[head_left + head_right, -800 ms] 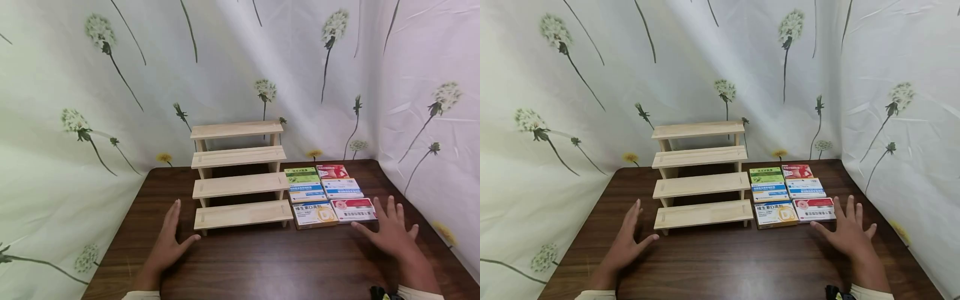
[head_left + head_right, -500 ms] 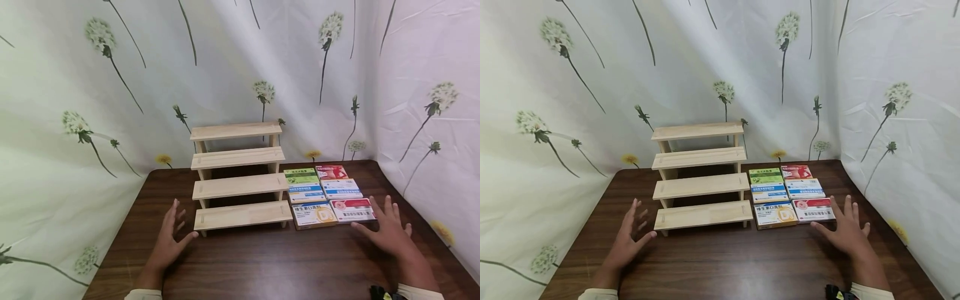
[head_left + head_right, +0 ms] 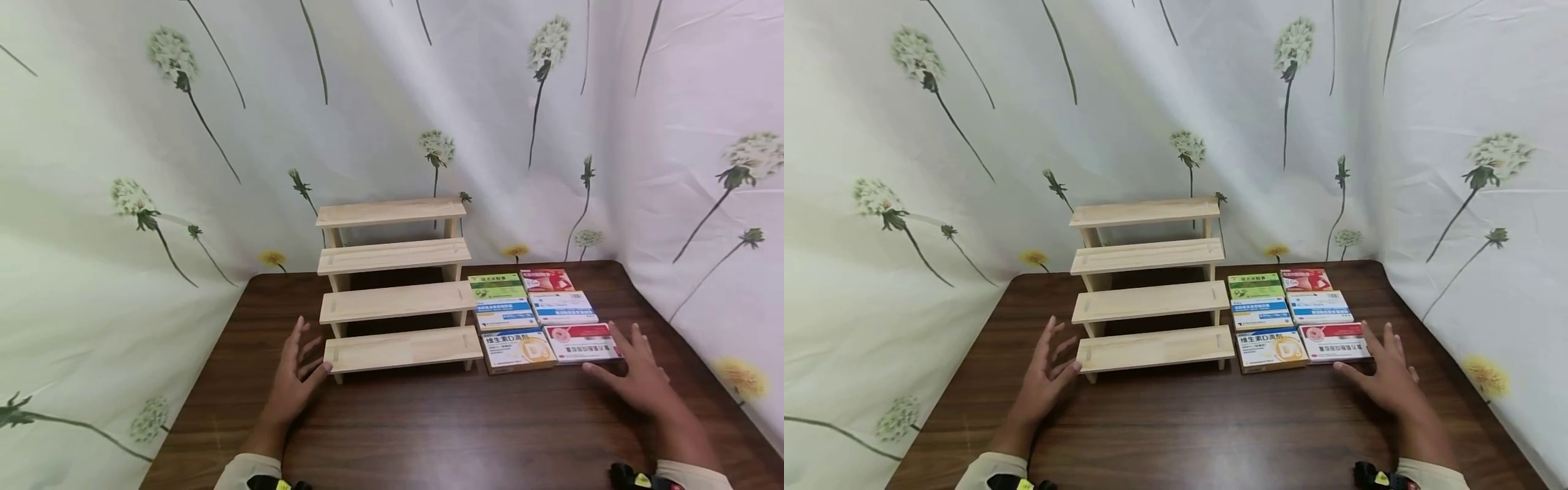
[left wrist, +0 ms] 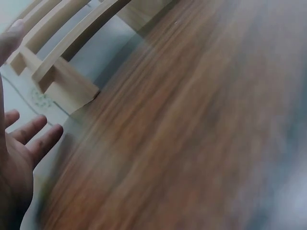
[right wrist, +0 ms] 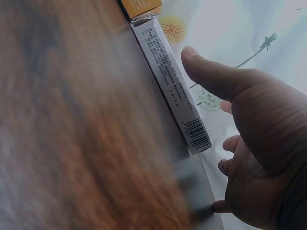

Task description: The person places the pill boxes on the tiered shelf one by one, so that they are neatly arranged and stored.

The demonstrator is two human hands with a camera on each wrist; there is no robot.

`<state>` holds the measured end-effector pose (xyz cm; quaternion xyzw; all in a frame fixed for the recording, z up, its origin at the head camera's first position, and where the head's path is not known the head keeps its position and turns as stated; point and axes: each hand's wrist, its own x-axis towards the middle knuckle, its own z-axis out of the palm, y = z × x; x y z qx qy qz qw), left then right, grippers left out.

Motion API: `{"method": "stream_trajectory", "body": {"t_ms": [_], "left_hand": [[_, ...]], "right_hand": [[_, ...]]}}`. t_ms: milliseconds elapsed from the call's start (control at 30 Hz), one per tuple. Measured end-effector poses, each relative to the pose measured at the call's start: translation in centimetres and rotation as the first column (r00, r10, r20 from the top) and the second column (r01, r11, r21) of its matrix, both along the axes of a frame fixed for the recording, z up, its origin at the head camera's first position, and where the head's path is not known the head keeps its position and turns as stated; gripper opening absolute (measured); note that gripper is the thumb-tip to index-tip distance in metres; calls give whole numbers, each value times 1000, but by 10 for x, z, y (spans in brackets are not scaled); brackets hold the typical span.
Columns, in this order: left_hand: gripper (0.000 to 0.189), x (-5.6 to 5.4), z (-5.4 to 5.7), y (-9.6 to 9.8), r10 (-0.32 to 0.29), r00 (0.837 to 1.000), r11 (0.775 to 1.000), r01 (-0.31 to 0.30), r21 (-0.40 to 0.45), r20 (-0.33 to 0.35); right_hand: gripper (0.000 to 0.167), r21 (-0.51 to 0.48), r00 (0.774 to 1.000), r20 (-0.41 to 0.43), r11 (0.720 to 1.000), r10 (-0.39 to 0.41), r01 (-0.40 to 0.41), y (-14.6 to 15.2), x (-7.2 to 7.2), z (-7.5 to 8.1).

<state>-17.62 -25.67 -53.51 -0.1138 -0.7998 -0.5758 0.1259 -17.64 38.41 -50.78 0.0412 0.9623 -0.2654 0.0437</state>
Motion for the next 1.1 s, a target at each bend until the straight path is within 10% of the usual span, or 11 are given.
{"method": "stream_trajectory", "body": {"t_ms": [1100], "left_hand": [[91, -18, -4, 16, -10, 997, 997, 3, -83, -77]], "right_hand": [[102, 76, 999, 37, 997, 2, -4, 3, -4, -5]]}}
